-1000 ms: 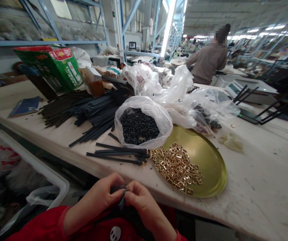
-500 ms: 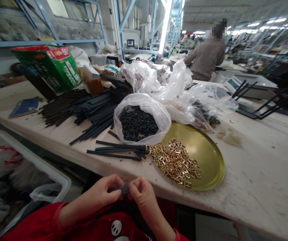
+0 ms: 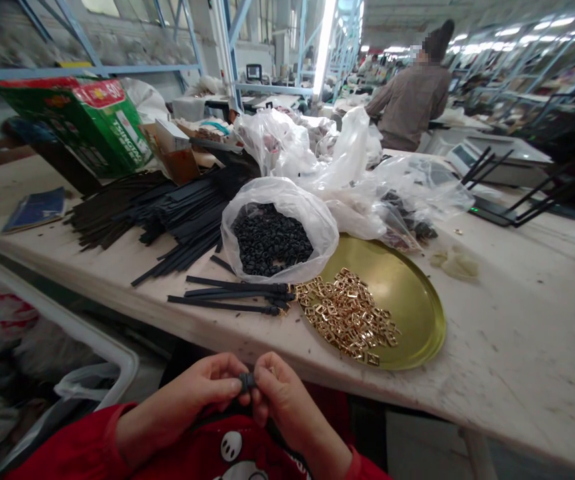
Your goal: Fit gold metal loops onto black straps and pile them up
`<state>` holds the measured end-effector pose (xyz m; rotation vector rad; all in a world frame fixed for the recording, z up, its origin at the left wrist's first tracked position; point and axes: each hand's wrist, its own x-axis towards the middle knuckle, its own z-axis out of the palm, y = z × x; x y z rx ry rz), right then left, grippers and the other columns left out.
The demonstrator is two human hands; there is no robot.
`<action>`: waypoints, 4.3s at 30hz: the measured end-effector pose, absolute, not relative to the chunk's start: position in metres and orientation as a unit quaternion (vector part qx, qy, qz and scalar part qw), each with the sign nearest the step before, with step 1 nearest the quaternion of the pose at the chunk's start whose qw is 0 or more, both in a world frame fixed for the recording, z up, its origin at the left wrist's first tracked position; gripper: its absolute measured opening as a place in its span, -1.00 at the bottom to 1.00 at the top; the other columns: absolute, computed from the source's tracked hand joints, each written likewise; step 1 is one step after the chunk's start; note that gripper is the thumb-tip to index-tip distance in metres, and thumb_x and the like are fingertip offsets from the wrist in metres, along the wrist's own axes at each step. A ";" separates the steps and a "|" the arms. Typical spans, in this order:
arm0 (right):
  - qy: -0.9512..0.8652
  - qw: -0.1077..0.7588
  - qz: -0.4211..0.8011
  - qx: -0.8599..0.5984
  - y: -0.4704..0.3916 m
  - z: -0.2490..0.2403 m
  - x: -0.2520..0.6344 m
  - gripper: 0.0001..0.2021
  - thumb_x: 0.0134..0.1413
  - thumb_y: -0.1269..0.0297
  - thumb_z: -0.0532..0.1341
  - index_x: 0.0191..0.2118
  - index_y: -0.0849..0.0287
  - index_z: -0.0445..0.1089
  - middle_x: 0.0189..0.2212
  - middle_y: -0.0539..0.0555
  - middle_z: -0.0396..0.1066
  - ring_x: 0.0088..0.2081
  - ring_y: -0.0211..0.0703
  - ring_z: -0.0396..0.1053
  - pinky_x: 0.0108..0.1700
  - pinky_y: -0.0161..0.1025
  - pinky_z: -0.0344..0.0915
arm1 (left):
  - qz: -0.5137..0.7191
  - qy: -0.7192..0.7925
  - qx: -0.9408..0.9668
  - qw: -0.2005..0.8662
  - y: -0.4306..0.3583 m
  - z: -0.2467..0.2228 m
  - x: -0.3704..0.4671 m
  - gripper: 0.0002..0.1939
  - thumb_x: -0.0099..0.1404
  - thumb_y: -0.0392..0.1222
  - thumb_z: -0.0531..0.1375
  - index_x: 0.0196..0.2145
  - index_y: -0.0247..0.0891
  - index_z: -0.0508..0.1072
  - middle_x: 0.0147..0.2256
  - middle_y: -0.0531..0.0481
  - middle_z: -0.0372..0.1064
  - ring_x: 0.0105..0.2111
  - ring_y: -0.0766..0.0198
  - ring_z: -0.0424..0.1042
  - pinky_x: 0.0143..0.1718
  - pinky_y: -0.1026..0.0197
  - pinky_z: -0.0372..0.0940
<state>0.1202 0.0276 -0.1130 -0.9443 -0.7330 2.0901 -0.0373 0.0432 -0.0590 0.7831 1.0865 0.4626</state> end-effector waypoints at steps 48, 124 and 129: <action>-0.615 0.376 0.477 -0.502 0.046 -0.131 0.104 -0.51 0.17 -0.07 -0.14 0.06 0.14 0.12 -0.50 0.04 0.37 -0.50 -0.13 0.33 -0.43 -0.25 0.25 | 0.040 0.405 0.862 0.303 0.082 -0.054 -0.052 -0.63 0.35 -0.13 -0.10 -0.40 -0.21 0.46 -0.48 -0.04 0.47 -0.54 0.23 0.40 -0.58 0.29 0.07; -0.183 0.544 0.739 -0.353 0.116 -0.071 0.094 -0.71 -0.39 0.22 0.44 -0.57 0.19 0.32 -0.64 -0.11 0.32 -0.59 -0.39 0.21 -0.52 -0.42 0.15 | 0.309 0.540 0.635 0.459 0.111 -0.047 -0.036 -0.79 0.24 -0.12 -0.02 -0.50 -0.25 0.23 -0.67 0.18 0.17 -0.69 0.43 0.15 -0.63 0.38 0.05; -0.181 0.538 0.738 -0.365 0.105 -0.078 0.104 -0.74 -0.34 0.26 0.43 -0.55 0.20 0.35 -0.61 -0.11 0.33 -0.59 -0.44 0.20 -0.54 -0.47 0.14 | 0.281 0.549 0.666 0.420 0.102 -0.046 -0.035 -0.79 0.24 -0.17 -0.03 -0.51 -0.24 0.23 -0.63 0.15 0.19 -0.59 0.37 0.23 -0.54 0.35 0.09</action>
